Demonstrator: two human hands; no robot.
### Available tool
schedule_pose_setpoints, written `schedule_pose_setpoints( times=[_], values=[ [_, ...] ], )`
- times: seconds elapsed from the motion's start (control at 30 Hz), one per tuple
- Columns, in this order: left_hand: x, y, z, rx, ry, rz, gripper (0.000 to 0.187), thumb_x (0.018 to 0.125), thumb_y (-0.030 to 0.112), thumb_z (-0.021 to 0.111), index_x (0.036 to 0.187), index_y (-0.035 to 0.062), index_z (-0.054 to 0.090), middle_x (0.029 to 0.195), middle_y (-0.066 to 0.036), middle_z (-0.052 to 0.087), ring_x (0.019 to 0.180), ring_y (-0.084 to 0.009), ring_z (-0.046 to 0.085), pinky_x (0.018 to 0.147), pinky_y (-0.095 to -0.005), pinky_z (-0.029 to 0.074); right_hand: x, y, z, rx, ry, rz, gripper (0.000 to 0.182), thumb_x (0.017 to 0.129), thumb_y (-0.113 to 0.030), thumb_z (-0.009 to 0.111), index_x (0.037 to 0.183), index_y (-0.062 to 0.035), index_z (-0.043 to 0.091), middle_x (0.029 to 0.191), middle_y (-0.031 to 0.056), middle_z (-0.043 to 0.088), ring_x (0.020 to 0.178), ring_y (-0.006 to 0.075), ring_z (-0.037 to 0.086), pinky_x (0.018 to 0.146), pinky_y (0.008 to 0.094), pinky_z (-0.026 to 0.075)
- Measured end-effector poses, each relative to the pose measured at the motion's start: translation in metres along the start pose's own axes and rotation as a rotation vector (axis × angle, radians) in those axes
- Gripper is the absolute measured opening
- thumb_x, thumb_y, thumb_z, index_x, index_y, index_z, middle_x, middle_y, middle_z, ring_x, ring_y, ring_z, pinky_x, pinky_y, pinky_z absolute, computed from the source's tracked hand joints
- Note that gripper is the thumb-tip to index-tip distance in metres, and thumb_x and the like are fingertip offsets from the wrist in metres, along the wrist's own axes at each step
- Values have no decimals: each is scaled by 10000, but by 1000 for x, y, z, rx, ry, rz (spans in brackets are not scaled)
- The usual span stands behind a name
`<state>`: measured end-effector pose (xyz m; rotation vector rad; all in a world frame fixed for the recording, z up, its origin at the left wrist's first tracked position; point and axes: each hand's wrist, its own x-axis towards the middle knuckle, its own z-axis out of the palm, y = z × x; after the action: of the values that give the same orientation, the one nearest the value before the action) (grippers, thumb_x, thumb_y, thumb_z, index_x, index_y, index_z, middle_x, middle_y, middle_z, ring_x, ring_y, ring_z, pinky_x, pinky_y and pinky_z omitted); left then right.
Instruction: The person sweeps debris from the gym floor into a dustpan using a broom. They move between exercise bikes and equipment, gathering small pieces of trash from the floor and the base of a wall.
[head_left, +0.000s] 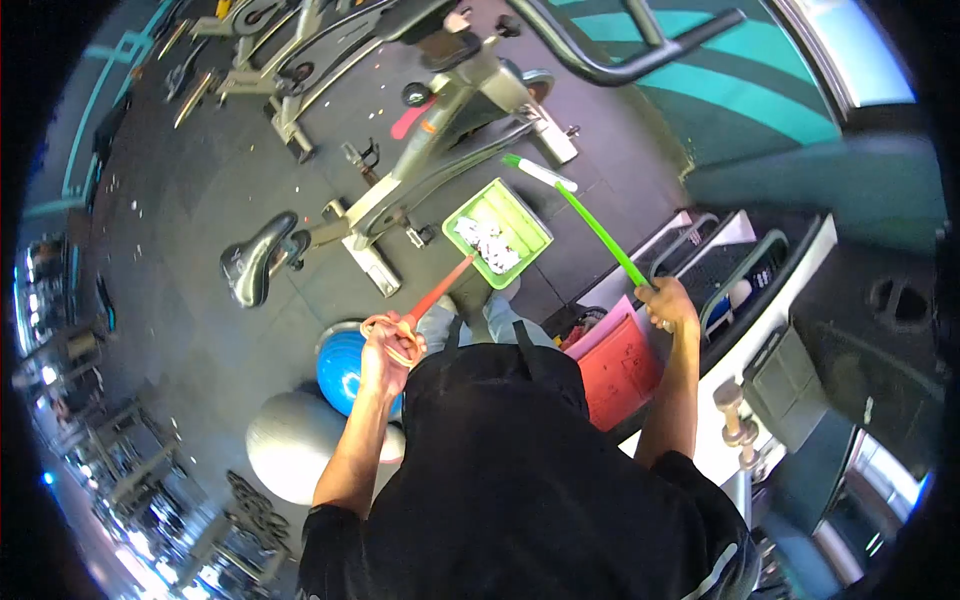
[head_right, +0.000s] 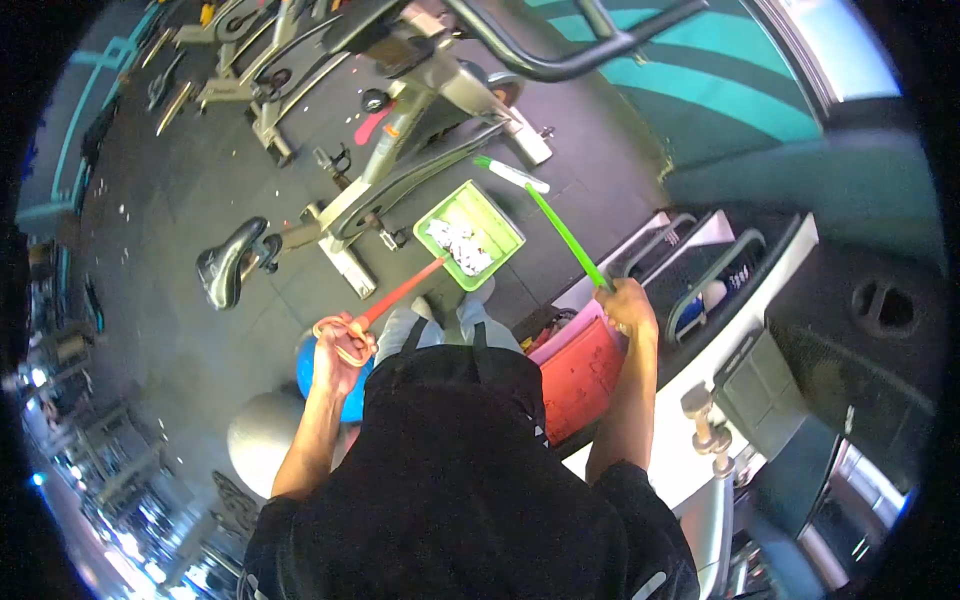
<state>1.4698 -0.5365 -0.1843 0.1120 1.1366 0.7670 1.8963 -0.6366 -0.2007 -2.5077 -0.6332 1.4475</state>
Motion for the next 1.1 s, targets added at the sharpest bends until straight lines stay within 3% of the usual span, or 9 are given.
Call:
schedule_pose_setpoints(
  times=[0.33,0.53,0.6,0.73,0.87,0.9,0.93,1.07,1.1],
  values=[
    [-18,15,-40,-76,-22,45,183,745,163,465,909,83,452,812,-113,520,684,-281,542,655,-384,462,41,-4,48,51,-65,-16,212,825,-185,520,726,1,537,526,41,467,365,131,434,327,280,360],
    [-30,48,-62,-35,-45,26,171,735,156,476,880,68,464,798,-114,526,674,-277,554,621,-400,481,99,29,133,-104,175,-242,215,804,-153,500,718,32,569,562,112,545,433,215,544,364,334,405],
    [-27,61,-79,-6,-95,-9,133,772,142,444,894,87,439,796,-89,510,673,-263,559,640,-368,483,89,0,162,17,80,57,194,782,-94,467,736,50,588,588,143,571,471,240,573,389,355,430],
    [-10,88,-121,105,-129,-52,158,745,155,466,880,73,464,812,-114,529,681,-270,558,637,-392,476,117,13,235,-116,-27,227,172,768,-83,480,720,45,583,562,137,561,455,231,552,388,359,427],
    [1,114,-164,181,-167,-124,154,761,149,453,901,84,452,801,-95,509,677,-253,544,652,-362,466,61,9,288,-180,81,172,190,736,-111,532,599,14,574,535,160,562,433,265,548,378,381,429],
    [4,120,-174,192,-184,-127,148,770,144,449,906,87,448,800,-90,500,676,-251,541,650,-362,465,23,-11,286,-122,101,209,222,755,-71,450,784,39,640,660,164,626,582,243,634,524,358,497],
    [2,123,-185,201,-189,-132,143,778,139,446,912,89,444,799,-86,492,676,-249,539,648,-362,464,14,-6,295,-124,105,224,222,755,-71,450,784,39,640,660,164,626,582,243,634,524,358,497],
    [-1,124,-219,229,-261,-206,125,792,133,444,910,92,439,807,-81,485,678,-243,542,647,-364,465,-31,4,310,204,98,340,271,801,-247,491,680,-8,533,472,109,495,384,229,499,318,367,379],
    [-4,122,-223,239,-267,-194,116,796,131,445,906,93,436,807,-83,485,681,-239,545,644,-364,467,-37,6,312,179,169,241,269,801,-248,489,671,-15,527,468,103,488,374,231,486,320,373,374]
  ],
)
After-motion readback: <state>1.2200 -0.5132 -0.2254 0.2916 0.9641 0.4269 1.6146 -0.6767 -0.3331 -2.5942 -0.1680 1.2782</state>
